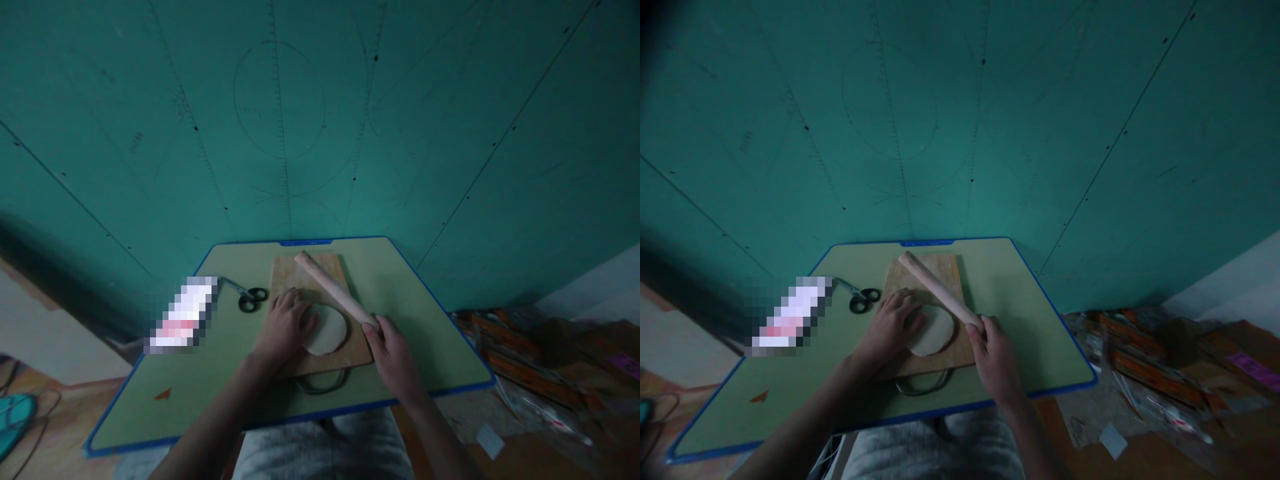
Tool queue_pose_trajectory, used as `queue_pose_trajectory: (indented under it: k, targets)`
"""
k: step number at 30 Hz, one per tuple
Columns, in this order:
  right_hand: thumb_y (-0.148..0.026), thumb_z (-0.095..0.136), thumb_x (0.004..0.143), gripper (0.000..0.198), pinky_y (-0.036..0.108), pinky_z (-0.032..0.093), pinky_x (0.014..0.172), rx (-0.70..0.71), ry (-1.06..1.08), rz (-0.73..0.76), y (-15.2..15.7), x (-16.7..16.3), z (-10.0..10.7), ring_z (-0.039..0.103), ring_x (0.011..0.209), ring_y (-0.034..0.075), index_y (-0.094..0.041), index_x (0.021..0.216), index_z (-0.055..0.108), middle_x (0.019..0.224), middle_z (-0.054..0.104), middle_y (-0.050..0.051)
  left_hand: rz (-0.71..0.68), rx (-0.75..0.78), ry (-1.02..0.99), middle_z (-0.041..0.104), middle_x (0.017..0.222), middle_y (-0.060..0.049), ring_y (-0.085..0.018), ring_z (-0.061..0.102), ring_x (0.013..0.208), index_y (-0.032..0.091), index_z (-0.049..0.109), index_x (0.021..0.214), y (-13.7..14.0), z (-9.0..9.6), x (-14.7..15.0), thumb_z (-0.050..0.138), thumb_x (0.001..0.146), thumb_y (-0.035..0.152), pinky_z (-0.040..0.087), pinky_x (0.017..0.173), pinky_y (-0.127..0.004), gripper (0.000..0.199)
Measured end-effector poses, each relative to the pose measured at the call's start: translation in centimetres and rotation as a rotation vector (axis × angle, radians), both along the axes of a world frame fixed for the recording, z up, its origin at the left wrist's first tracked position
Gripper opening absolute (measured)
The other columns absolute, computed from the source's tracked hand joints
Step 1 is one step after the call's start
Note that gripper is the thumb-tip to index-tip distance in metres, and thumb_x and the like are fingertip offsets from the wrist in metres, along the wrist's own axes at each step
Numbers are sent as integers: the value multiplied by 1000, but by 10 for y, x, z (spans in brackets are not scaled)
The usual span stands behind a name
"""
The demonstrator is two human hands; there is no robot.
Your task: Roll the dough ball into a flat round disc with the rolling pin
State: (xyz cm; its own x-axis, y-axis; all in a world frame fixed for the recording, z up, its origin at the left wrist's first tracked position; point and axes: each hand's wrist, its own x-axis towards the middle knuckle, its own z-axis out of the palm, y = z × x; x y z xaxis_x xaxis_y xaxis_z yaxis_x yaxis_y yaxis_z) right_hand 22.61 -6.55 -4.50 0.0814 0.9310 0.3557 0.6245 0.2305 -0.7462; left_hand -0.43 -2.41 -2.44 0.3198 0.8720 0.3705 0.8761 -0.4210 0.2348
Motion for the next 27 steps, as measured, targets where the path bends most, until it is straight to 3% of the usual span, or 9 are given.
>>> queue_pose_trajectory:
  k: [12,27]
  targets:
    - [-55,41,95,39,28,45,59,-2,5,-13,0,-1,4,63,65,20,-21,85,58,73,66,5,-62,-17,50,61,127,-11,-29,51,125,20,69,106,3,4,1,62,88,47,42,104,-47,33]
    - [-58,42,93,42,29,45,59,-8,39,-38,2,-1,2,60,64,20,-20,84,58,71,64,5,-42,-90,18,60,120,-11,-28,55,116,17,66,101,5,4,2,64,87,45,43,101,-43,31]
